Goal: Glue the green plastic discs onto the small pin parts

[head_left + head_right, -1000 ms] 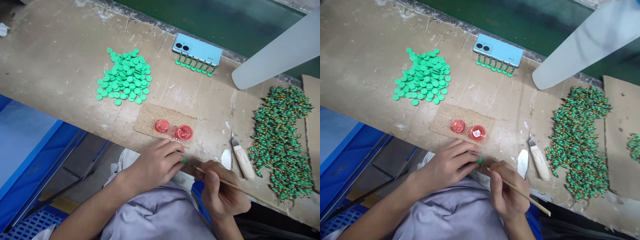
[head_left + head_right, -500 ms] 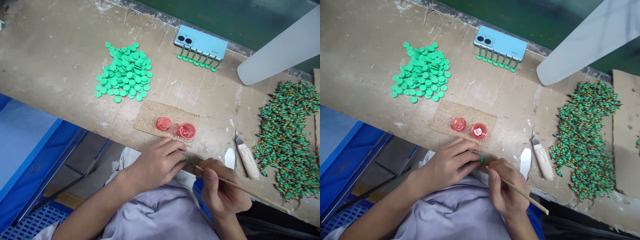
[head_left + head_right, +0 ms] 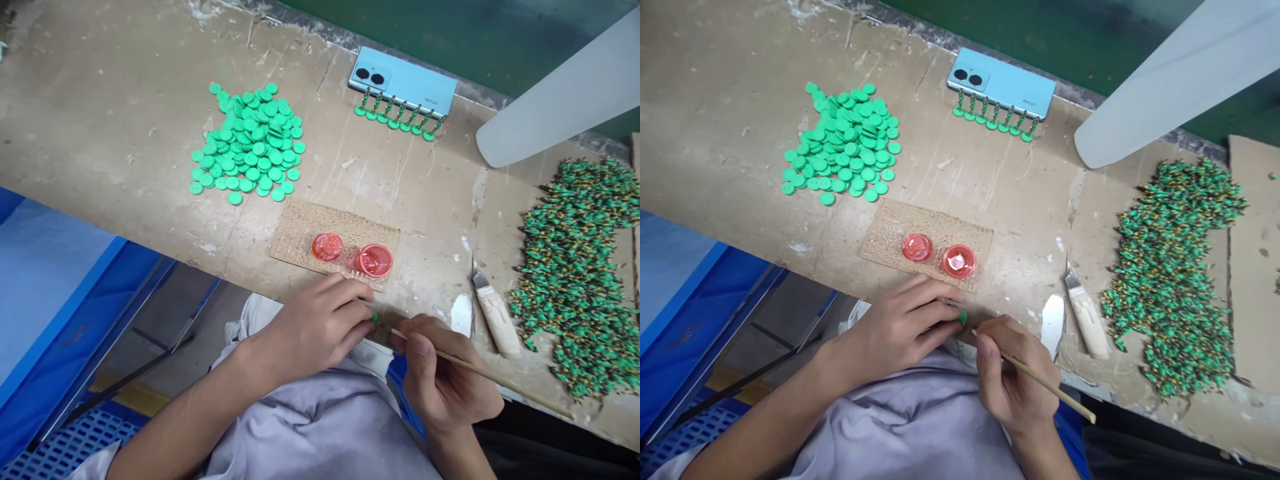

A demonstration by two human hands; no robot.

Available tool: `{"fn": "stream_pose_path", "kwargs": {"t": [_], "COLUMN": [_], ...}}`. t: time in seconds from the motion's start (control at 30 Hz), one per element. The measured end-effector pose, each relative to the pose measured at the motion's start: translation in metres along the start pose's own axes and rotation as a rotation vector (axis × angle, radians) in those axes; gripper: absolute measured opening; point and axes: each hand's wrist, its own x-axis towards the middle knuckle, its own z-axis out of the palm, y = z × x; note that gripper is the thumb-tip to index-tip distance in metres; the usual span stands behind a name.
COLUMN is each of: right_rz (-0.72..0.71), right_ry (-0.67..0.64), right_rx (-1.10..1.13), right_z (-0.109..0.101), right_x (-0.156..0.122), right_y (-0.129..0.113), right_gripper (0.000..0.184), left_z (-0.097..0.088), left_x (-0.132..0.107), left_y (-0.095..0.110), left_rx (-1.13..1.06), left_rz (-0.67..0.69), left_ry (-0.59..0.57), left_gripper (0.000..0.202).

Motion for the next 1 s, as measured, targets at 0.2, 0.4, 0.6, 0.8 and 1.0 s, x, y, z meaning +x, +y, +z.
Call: {"fn": "stream_pose_path", "kwargs": {"t": [0.2,0.4,0.6,0.8,1.0], "right_rz": [-0.004,-0.037,-0.170,-0.254,-0.255], "right_ry": [0.038,-0.036,-0.140,-0.090,-0.160], "right_rx": [0.026,-0.062,-0.089,-0.229,-0.220], "right_z": [0.003,-0.002,-0.003,0.003,-0.001], "right_x": [0.002,0.005,0.018,0.023,0.024], "right_y": [-0.002,-0.002,-0.014,-0.018,-0.016], "right_gripper": [0.007,0.009,0.012,0.019,0.013], "left_z": [-0.002,-0.001,0.000,0.000,-0.001], "left_x": [0.001,0.000,0.000,-0.001,-0.001], "left_y": [0.000,0.000,0.000,-0.001,-0.001], "left_rx": [0.006,0.000,-0.033,-0.052,-0.071], "left_rz": [-0.006,-0.009,-0.014,-0.012,-0.018], "left_ry": [-0.023,-0.019,-0.023,-0.013,-0.018], "left_gripper": [0.003,0.004,0.007,0.012,0.011]}}
